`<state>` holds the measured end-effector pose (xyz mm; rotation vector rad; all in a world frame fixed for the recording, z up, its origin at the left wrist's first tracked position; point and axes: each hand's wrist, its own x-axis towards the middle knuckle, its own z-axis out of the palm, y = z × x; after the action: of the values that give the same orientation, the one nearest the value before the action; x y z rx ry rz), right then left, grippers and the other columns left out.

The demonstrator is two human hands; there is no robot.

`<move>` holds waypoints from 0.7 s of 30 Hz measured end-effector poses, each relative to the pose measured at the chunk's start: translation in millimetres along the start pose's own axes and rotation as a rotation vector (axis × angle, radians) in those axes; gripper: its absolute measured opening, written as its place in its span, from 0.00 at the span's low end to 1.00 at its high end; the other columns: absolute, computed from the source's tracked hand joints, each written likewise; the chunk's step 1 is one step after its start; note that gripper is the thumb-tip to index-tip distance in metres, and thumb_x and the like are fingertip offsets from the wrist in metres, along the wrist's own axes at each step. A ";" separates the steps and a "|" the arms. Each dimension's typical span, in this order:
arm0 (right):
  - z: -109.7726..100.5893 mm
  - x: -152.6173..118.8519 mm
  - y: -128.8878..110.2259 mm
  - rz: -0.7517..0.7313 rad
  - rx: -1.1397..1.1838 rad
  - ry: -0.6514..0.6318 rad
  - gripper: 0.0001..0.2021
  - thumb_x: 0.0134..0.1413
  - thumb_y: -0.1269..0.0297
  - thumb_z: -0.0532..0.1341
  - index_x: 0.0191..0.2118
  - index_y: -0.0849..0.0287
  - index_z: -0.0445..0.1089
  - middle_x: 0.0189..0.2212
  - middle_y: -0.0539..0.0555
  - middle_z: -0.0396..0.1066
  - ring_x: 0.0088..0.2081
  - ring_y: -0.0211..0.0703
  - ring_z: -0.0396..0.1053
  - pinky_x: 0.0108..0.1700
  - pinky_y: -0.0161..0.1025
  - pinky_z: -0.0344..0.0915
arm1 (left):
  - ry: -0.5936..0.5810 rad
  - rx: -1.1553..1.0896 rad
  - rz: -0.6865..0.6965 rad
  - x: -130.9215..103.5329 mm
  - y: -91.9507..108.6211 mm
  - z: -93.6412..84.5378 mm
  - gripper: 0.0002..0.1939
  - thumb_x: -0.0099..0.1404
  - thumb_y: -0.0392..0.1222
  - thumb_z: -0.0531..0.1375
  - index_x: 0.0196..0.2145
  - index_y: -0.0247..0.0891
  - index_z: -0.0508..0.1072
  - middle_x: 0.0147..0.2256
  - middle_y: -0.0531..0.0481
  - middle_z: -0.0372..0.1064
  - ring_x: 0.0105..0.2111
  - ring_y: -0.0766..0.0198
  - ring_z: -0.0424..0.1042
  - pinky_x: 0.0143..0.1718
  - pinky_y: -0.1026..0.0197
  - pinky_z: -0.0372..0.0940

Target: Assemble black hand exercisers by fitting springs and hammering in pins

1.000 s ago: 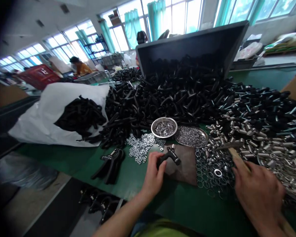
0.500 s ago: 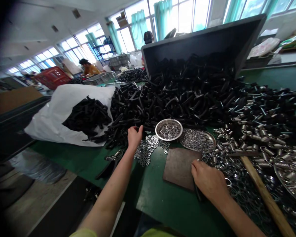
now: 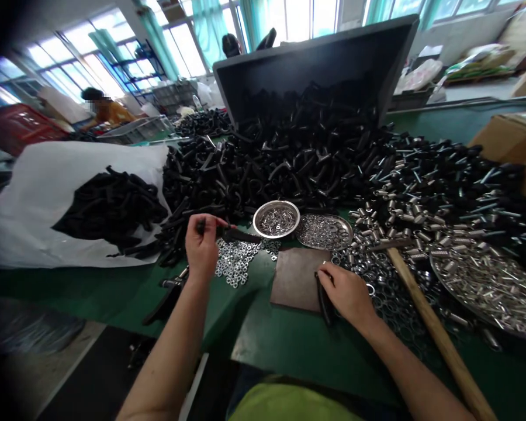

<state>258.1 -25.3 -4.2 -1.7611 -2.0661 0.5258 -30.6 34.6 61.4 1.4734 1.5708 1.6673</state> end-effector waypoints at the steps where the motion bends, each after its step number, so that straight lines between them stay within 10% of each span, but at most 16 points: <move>1: -1.7 -2.1 1.1 0.016 0.132 -0.007 0.13 0.61 0.58 0.50 0.39 0.55 0.71 0.36 0.51 0.76 0.37 0.45 0.73 0.37 0.38 0.62 | -0.117 -0.084 -0.086 -17.2 9.7 0.3 0.13 0.64 0.53 0.54 0.34 0.40 0.63 0.27 0.54 0.68 0.28 0.66 0.72 0.32 0.64 0.68; 5: -7.3 -15.4 -1.5 0.153 0.539 0.000 0.14 0.58 0.55 0.53 0.38 0.58 0.71 0.30 0.51 0.74 0.31 0.41 0.71 0.32 0.35 0.62 | -0.635 -0.275 -0.688 -107.6 31.8 7.5 0.17 0.60 0.57 0.56 0.32 0.40 0.61 0.22 0.57 0.63 0.15 0.67 0.66 0.15 0.66 0.60; 10: -12.5 -35.9 -16.4 0.226 0.742 -0.002 0.14 0.57 0.54 0.55 0.38 0.59 0.71 0.23 0.48 0.70 0.23 0.36 0.67 0.23 0.32 0.58 | -0.725 -0.587 -1.345 -184.2 41.3 11.1 0.24 0.59 0.63 0.55 0.38 0.38 0.62 0.19 0.57 0.62 0.16 0.71 0.61 0.17 0.68 0.60; 15: -22.4 -47.7 -43.9 0.118 0.697 0.146 0.12 0.58 0.57 0.55 0.34 0.58 0.73 0.30 0.51 0.74 0.31 0.38 0.71 0.29 0.32 0.63 | -0.582 -0.755 -1.092 -161.2 55.6 23.0 0.29 0.44 0.44 0.72 0.40 0.39 0.62 0.23 0.61 0.57 0.18 0.78 0.54 0.17 0.73 0.46; 21: -30.1 -51.4 -66.5 -0.134 0.476 0.348 0.09 0.58 0.64 0.55 0.32 0.57 0.72 0.29 0.50 0.76 0.31 0.37 0.73 0.34 0.32 0.65 | -0.546 -0.660 -0.800 -137.3 72.5 44.7 0.35 0.43 0.37 0.71 0.48 0.40 0.61 0.42 0.50 0.67 0.39 0.63 0.68 0.40 0.62 0.62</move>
<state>224.4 -84.7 53.4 -1.3194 -1.6373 0.5671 82.1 -81.2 62.7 0.7049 0.9542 1.0216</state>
